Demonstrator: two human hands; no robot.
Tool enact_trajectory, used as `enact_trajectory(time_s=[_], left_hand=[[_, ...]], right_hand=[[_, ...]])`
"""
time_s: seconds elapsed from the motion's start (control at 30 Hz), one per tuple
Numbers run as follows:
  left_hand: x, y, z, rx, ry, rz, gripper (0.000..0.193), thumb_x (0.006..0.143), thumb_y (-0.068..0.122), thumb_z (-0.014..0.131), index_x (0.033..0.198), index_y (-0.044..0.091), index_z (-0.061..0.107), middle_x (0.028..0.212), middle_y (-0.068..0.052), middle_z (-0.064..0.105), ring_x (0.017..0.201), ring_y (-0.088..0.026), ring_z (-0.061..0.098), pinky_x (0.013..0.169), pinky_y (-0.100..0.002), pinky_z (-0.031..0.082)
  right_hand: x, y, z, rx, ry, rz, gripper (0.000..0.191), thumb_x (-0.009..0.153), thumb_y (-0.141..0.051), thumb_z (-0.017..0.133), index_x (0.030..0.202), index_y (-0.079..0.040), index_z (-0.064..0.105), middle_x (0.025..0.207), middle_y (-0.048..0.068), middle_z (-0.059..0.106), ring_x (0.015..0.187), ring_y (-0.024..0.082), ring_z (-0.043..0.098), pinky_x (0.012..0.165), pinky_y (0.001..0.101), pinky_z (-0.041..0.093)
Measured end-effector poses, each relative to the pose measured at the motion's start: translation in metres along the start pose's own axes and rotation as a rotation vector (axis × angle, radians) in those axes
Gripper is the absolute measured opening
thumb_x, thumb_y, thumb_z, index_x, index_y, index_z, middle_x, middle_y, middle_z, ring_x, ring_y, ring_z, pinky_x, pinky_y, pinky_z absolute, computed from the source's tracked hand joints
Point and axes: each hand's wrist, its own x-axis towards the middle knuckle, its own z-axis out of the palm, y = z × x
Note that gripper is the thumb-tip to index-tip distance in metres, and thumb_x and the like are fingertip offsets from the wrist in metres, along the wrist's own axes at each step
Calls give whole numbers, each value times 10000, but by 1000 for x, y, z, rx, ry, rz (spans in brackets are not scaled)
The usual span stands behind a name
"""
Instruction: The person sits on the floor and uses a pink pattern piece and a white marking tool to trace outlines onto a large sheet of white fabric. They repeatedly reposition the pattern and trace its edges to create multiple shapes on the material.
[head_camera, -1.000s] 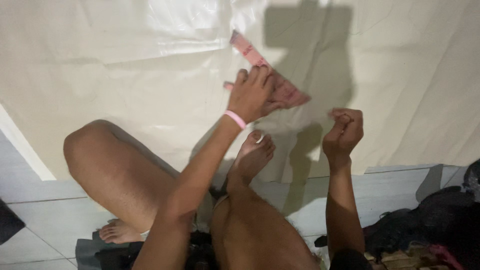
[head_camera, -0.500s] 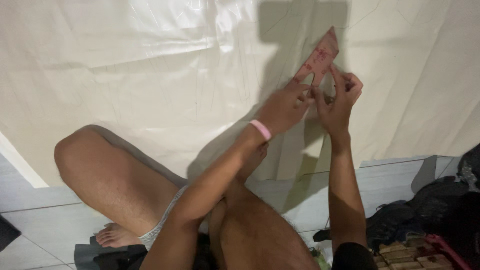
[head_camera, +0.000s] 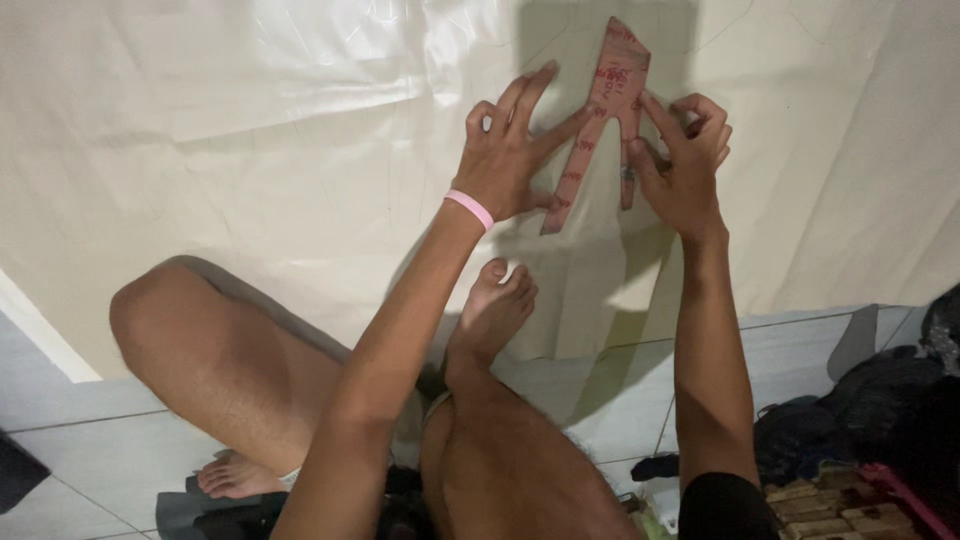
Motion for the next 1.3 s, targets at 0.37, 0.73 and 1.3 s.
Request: enact_trajectory(time_s=[0.37,0.73,1.3], left_hand=[[6,5,-7,-24,-77,-89,1348,321,507,1017,1529,430,425,1643,-42,176,1512,-263,173,1103,-534,274],[9,7,-7,-30,-110,-119,1363,299,499,1017,1523,447,422,1656,-8,147,1517,-254,144,1125,-527,257],[9,3,4,12,-60,-114,1390,272,601,993,1516,527,378,1666,-26,137,1512,-280,147,1117,-537,264]], right_hand=[[5,12,0,-66,-37,-60,676,1013,-400,801,1618,-216,563,1350,94,354,1225,290,309,1068,438,261],[5,16,2,-67,-23,-61,670,1023,-457,788,1611,-221,567,1320,97,352,1211,288,298,1061,430,259],[8,22,5,-103,-7,-107,682,1004,-403,812,1613,-218,569,1323,106,379,1217,295,319,1042,439,262]])
